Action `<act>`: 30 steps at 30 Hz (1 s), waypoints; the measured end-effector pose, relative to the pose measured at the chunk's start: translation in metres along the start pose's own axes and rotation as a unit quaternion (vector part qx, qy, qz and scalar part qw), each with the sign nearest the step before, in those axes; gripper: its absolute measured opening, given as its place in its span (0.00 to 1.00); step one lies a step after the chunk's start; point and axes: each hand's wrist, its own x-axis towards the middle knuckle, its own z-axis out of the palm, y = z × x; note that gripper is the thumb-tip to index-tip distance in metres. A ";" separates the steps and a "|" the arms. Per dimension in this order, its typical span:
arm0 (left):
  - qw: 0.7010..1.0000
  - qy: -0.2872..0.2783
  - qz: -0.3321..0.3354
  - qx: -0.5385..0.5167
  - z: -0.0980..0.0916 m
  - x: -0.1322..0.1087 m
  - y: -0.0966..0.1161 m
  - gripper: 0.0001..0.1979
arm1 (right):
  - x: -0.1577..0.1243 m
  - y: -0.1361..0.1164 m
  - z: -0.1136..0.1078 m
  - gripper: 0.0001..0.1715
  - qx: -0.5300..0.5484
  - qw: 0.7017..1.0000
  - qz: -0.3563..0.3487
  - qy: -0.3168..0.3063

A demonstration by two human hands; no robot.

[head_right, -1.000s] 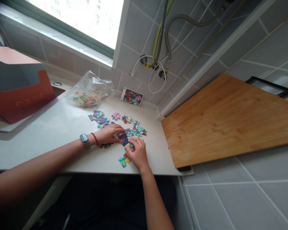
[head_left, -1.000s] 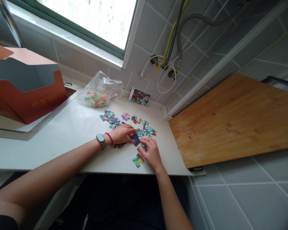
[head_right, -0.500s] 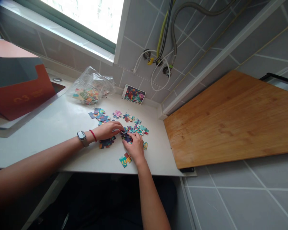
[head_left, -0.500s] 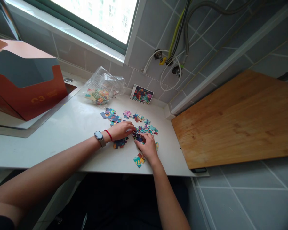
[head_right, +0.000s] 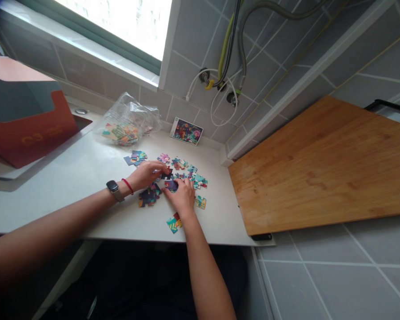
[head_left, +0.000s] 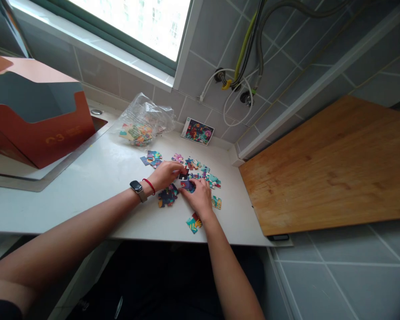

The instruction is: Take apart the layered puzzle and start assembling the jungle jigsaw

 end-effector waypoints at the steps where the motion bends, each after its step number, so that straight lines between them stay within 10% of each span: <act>1: 1.000 -0.001 -0.012 -0.009 0.000 0.000 0.001 0.16 | 0.002 0.001 0.002 0.25 0.011 1.000 0.003 -0.001; 14: 0.965 -0.009 -0.142 -0.221 0.009 -0.002 0.004 0.20 | 0.008 0.021 -0.004 0.28 0.334 0.932 0.028 0.137; 21: 0.907 -0.138 -0.211 -0.337 0.015 -0.007 0.018 0.32 | 0.007 0.012 0.001 0.18 0.443 0.891 -0.017 0.098; 30: 0.896 -0.116 -0.275 -0.328 0.016 -0.005 0.023 0.27 | 0.008 0.014 0.005 0.26 0.503 0.861 0.005 0.072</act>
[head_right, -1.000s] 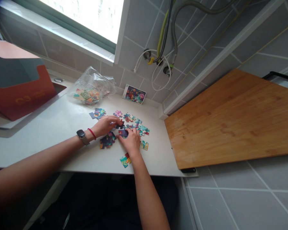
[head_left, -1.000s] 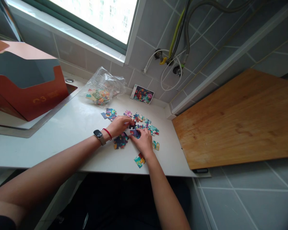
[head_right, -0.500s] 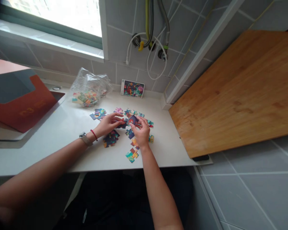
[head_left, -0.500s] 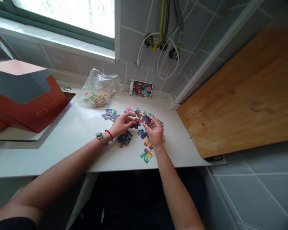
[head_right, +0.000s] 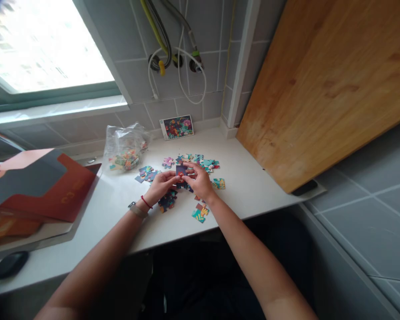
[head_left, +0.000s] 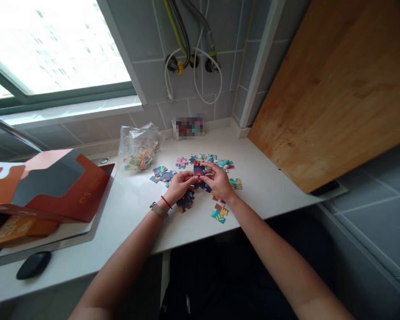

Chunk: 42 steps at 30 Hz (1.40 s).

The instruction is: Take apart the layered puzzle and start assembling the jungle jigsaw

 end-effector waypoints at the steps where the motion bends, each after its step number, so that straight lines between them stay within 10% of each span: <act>1: 1.000 0.001 -0.006 0.000 0.000 0.000 0.001 0.27 | 0.000 -0.001 0.000 0.27 -0.002 1.000 -0.001 0.002; 42: 0.998 0.038 -0.031 -0.031 -0.001 -0.002 0.003 0.25 | 0.004 0.010 0.000 0.19 0.097 0.992 0.082 -0.010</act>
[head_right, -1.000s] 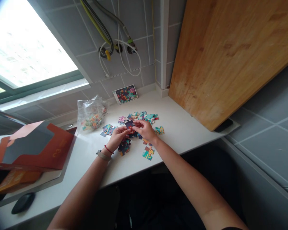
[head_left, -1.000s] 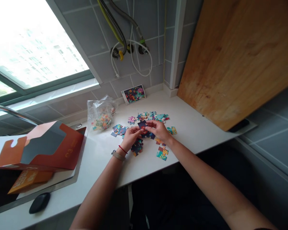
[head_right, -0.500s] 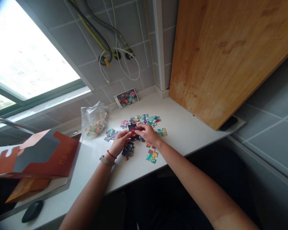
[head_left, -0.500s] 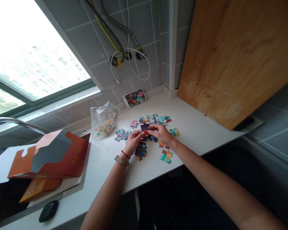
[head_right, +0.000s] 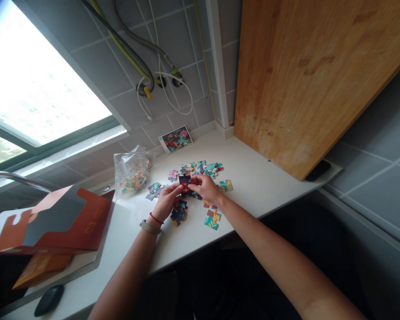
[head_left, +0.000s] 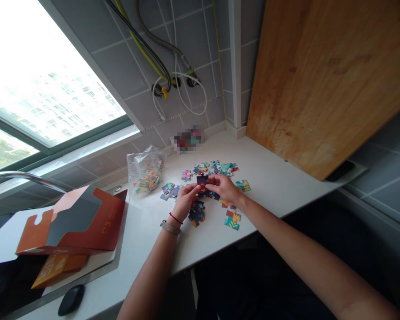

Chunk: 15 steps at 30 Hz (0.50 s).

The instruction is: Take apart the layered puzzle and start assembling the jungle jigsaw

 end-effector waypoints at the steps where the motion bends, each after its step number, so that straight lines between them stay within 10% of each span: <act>1: 1.000 0.001 0.001 0.005 0.001 0.000 0.001 0.25 | 0.000 0.000 0.000 0.19 0.003 1.000 0.002 0.005; 15: 0.999 -0.005 0.035 0.030 0.003 -0.003 0.005 0.20 | -0.002 -0.005 0.002 0.25 0.001 1.000 -0.003 0.000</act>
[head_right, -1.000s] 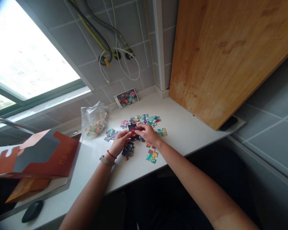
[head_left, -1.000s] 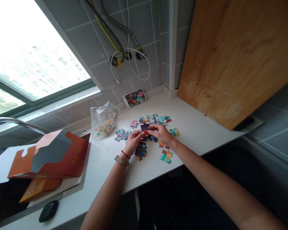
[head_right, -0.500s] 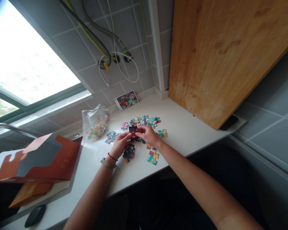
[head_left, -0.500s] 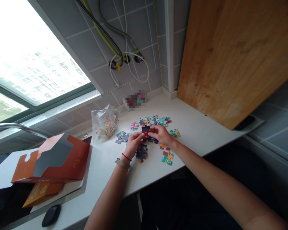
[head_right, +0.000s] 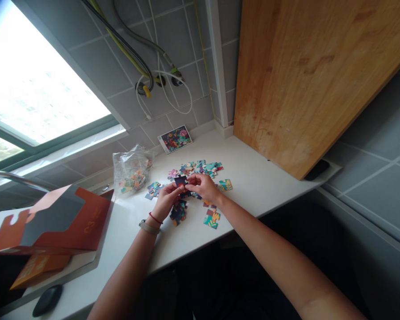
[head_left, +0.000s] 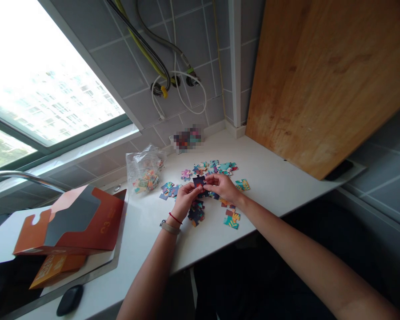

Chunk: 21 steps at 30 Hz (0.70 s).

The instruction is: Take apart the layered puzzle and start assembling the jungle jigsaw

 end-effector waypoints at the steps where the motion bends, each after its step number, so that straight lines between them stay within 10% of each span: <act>1: 1.000 0.008 0.007 -0.006 -0.003 0.000 0.003 0.20 | -0.001 -0.002 0.000 0.24 -0.004 1.000 -0.004 -0.001; 7: 0.983 0.149 0.089 -0.055 -0.044 -0.021 0.031 0.18 | -0.011 -0.016 0.004 0.17 -0.098 0.995 -0.030 -0.002; 13: 0.975 0.191 0.061 0.097 -0.073 -0.096 0.016 0.16 | -0.017 -0.017 0.011 0.10 -0.220 0.964 -0.122 -0.082; 21: 0.955 0.195 -0.005 0.225 -0.082 -0.135 -0.015 0.21 | -0.009 -0.025 0.069 0.32 -0.413 0.809 -0.258 -0.330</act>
